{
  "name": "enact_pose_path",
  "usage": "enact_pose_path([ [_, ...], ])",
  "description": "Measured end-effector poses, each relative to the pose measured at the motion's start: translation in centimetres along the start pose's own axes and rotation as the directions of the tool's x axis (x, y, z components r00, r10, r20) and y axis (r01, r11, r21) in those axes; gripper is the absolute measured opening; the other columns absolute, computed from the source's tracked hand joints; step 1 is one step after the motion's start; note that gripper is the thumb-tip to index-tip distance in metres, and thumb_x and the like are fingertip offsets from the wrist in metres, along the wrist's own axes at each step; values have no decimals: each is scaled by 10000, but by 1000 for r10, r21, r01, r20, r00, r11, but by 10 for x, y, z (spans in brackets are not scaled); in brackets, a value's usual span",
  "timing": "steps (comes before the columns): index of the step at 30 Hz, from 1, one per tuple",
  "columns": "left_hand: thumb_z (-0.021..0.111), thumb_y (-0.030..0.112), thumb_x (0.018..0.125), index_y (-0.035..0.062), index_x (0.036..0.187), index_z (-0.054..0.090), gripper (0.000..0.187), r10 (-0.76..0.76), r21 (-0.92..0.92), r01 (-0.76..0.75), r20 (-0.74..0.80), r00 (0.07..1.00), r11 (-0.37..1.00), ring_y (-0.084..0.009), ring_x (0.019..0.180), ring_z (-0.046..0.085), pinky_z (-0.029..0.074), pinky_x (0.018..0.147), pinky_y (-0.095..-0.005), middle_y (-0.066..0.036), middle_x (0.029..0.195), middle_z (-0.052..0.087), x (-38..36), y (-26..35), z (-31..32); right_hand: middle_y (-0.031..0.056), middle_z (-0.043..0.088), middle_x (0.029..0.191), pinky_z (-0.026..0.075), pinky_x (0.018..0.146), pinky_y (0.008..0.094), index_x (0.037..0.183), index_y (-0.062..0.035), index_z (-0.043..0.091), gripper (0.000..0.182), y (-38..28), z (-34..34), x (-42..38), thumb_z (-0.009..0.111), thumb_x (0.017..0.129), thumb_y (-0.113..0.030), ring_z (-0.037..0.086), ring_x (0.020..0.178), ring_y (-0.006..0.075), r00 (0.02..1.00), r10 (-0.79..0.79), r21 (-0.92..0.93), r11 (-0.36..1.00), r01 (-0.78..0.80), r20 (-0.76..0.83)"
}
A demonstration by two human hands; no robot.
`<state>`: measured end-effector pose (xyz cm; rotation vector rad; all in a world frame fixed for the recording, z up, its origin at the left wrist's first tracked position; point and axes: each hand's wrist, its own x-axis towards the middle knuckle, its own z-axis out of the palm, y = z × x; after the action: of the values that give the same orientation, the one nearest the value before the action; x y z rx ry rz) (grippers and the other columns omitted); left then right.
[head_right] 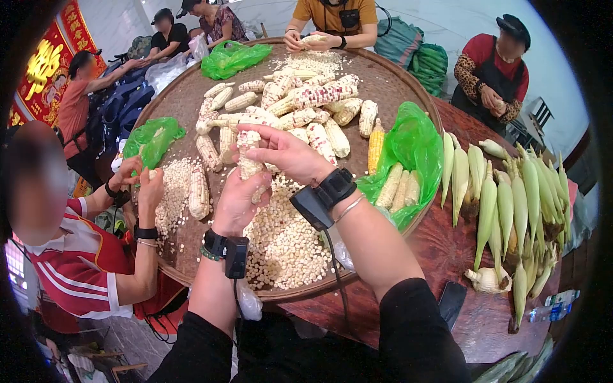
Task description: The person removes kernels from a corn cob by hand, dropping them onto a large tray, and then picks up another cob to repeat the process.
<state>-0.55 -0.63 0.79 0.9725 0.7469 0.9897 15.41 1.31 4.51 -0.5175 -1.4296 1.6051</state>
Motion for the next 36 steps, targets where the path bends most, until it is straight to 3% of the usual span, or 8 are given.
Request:
enact_pose_path([
  [4,629,73,872,86,1028,548,176,43,19,-43,7,999,999,-74,645,536,391,496,-221,20,853,581,1,-1,2,117,614,1211,462,921,271,1408,-41,405,525,11,-8,4,590,934,-169,584,1072,144,1000,0,59,998,0,-1],
  [6,629,52,866,68,1037,555,187,137,127,-133,-21,990,983,-69,628,531,395,477,-220,14,859,588,3,-4,1,120,629,1180,462,915,282,1383,-37,439,484,12,-5,7,569,955,-220,588,1062,150,997,3,231,973,15,-78],
  [9,632,40,861,62,1044,559,198,97,141,-91,-30,995,986,-65,629,530,400,476,-220,11,868,593,3,-5,1,125,632,1172,460,926,299,1366,-36,459,457,14,-3,8,547,971,-250,589,1065,162,991,33,115,993,-18,-133],
  [21,621,40,858,76,1019,531,187,52,34,-51,-14,999,998,-55,608,510,374,471,-212,22,823,573,3,-2,1,99,619,1194,474,903,274,1401,-41,422,472,2,3,1,545,971,-189,590,1065,141,995,1,53,999,5,-96],
  [28,623,56,861,78,1001,536,166,38,25,-38,-5,999,999,-60,618,517,382,478,-214,20,819,572,1,0,2,121,609,1211,463,947,293,1429,-38,374,507,14,-3,6,538,967,-168,584,1111,169,998,-48,92,994,52,-45],
  [36,620,69,856,88,1020,542,183,22,48,-22,7,1000,999,-85,652,545,403,491,-227,13,846,582,3,-2,-2,144,601,1214,450,961,287,1429,-20,370,533,9,0,4,510,924,-122,590,1100,181,998,3,157,988,6,-59],
])
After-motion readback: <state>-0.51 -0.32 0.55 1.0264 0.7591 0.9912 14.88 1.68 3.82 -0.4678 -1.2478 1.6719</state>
